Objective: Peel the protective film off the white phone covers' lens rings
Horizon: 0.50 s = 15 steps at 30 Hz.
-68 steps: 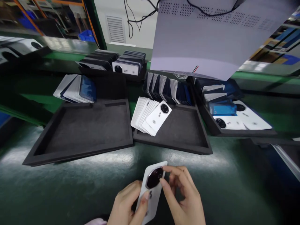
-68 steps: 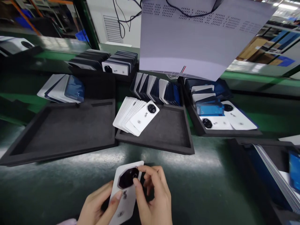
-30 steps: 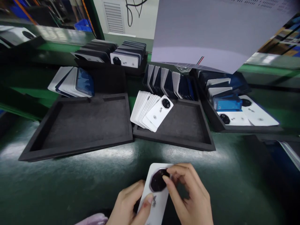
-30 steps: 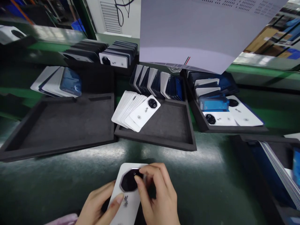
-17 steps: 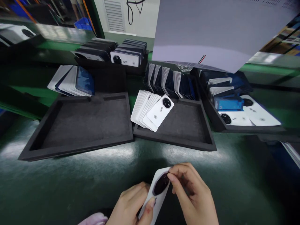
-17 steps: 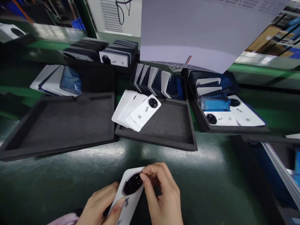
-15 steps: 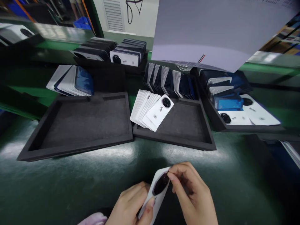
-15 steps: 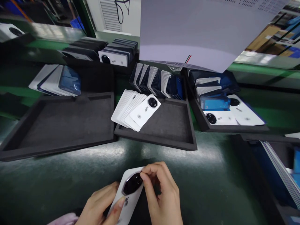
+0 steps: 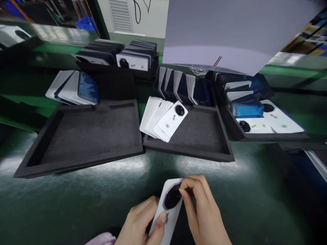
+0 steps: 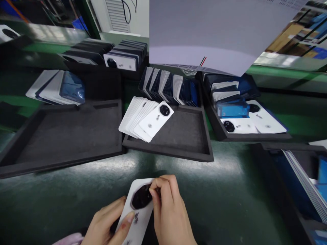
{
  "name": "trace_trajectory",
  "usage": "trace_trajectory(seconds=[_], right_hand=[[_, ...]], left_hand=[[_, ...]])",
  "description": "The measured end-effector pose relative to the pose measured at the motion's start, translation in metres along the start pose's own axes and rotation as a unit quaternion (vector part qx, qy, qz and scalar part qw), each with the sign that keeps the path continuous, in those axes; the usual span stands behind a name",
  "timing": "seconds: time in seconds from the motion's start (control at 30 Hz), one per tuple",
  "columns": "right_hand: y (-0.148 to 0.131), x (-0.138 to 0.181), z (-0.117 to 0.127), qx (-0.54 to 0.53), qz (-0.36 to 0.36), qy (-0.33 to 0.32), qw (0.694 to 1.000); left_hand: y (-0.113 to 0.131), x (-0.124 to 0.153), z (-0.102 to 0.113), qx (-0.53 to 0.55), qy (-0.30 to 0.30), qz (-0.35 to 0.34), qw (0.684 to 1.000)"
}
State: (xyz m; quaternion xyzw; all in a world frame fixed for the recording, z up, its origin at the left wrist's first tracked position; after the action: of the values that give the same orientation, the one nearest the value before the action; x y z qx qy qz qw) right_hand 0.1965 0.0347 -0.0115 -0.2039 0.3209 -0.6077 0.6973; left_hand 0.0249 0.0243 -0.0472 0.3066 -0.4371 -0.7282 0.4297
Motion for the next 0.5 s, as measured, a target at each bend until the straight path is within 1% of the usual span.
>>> trace_trajectory(seconds=[0.13,0.2,0.37,0.5], right_hand=[[-0.003,0.001,-0.002,0.048,0.06,0.033,0.997],[-0.003,0.002,-0.002,0.033,0.071,0.038,0.996],[-0.005,0.004,0.002,-0.037,0.072,0.061,0.995],[-0.011,0.005,0.01,-0.04,0.115,0.082,0.989]], left_hand=[[-0.004,0.002,-0.001,0.017,0.012,0.032,0.999],[-0.005,0.002,0.0,0.022,0.02,0.044,0.999],[-0.002,0.003,0.002,0.05,0.029,0.062,0.996],[0.004,0.0,0.007,0.072,0.026,0.086,0.993]])
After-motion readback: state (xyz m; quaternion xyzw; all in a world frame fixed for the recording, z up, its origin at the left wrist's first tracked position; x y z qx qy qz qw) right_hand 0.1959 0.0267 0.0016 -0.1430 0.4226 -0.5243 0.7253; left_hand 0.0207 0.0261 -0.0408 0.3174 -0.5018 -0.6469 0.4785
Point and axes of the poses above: each hand's wrist, its own x-axis away from the middle knuckle, its own z-axis out of the back of the hand, y = z × x, the point moved 4 cm from there along -x, towards the middle knuckle
